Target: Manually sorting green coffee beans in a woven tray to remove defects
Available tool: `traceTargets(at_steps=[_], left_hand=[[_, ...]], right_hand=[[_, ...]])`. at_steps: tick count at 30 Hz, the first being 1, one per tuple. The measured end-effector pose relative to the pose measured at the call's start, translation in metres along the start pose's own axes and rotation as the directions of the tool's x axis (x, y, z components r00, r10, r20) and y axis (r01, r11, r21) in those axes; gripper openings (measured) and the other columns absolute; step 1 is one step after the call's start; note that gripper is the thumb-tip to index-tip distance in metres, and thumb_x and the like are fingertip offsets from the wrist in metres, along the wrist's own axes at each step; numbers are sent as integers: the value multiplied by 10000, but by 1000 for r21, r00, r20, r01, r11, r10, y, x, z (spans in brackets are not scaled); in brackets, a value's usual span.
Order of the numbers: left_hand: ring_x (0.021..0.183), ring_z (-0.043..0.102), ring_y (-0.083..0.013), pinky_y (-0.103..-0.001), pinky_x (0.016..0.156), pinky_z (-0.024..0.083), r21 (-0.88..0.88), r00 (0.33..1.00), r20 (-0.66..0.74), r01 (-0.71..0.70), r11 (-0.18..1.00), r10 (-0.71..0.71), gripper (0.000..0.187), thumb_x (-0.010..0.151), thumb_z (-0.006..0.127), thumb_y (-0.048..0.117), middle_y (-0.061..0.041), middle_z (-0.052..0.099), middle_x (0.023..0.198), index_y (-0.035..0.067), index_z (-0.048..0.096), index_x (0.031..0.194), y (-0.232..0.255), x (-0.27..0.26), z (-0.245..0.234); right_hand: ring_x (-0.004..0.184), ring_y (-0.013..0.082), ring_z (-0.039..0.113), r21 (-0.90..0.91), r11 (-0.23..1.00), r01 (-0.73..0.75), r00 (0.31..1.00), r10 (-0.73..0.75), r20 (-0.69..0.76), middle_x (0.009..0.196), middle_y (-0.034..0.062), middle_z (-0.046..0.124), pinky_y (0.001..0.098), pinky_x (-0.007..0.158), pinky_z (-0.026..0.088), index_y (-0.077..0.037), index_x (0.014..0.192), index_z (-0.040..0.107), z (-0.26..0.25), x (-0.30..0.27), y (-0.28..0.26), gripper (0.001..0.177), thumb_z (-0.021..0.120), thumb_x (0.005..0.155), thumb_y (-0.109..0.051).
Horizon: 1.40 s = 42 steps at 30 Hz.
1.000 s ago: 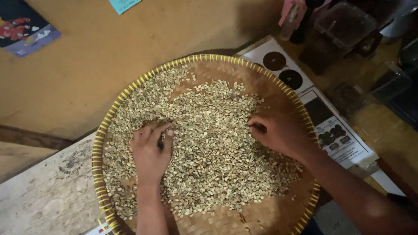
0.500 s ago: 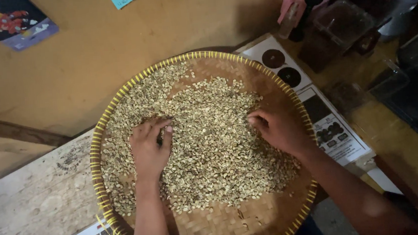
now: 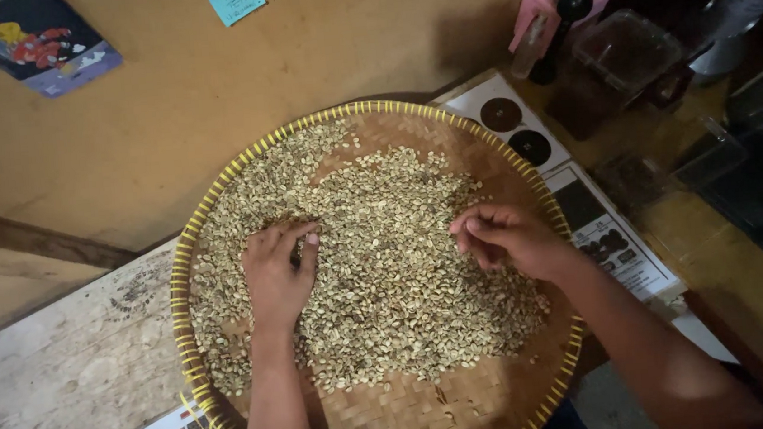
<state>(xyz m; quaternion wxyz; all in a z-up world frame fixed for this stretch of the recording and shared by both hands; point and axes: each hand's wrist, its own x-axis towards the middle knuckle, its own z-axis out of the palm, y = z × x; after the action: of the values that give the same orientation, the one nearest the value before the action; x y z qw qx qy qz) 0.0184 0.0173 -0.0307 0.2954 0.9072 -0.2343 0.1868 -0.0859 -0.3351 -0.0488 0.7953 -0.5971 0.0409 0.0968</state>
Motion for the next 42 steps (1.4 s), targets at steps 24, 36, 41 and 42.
traceTargets(at_steps=[24, 36, 41, 42], left_hand=[[1125, 646, -270, -432, 961, 457, -24, 986, -46, -161, 987, 160, 157, 1002, 696, 184, -21, 749, 1172, 176, 773, 1139, -5, 1, 4], [1064, 643, -245, -398, 925, 484, 6, 998, -19, -51, 999, 51, 160, 953, 746, 256, 32, 720, 1077, 273, 787, 1107, -9, -3, 7], [1048, 650, -291, -427, 905, 482, -36, 998, -22, -57, 998, 57, 163, 958, 742, 236, -3, 724, 1062, 268, 786, 1112, -5, -4, 4], [1048, 650, -291, -427, 905, 482, -37, 998, -20, -53, 998, 53, 163, 958, 742, 236, -3, 724, 1062, 268, 786, 1112, -7, -5, 5]], right_hand=[[1115, 348, 677, -994, -3, -109, 786, -613, -84, 1238, 175, 742, 452, 953, 499, -11, 1318, 735, -111, -111, -110, 314, 632, 1065, -168], [821, 293, 721, -897, 333, 289, 956, -56, 288, 1015, 74, 729, 452, 752, 574, -123, 1099, 734, 31, -91, 10, 222, 620, 911, -90], [727, 135, 674, -915, 294, 276, 955, 23, 296, 952, -52, 648, 308, 674, 565, -184, 984, 680, 35, -75, -57, 162, 535, 1056, -187], [727, 135, 674, -915, 295, 275, 955, 28, 296, 952, -52, 648, 308, 674, 565, -184, 984, 680, 33, -81, -56, 162, 535, 1056, -187]])
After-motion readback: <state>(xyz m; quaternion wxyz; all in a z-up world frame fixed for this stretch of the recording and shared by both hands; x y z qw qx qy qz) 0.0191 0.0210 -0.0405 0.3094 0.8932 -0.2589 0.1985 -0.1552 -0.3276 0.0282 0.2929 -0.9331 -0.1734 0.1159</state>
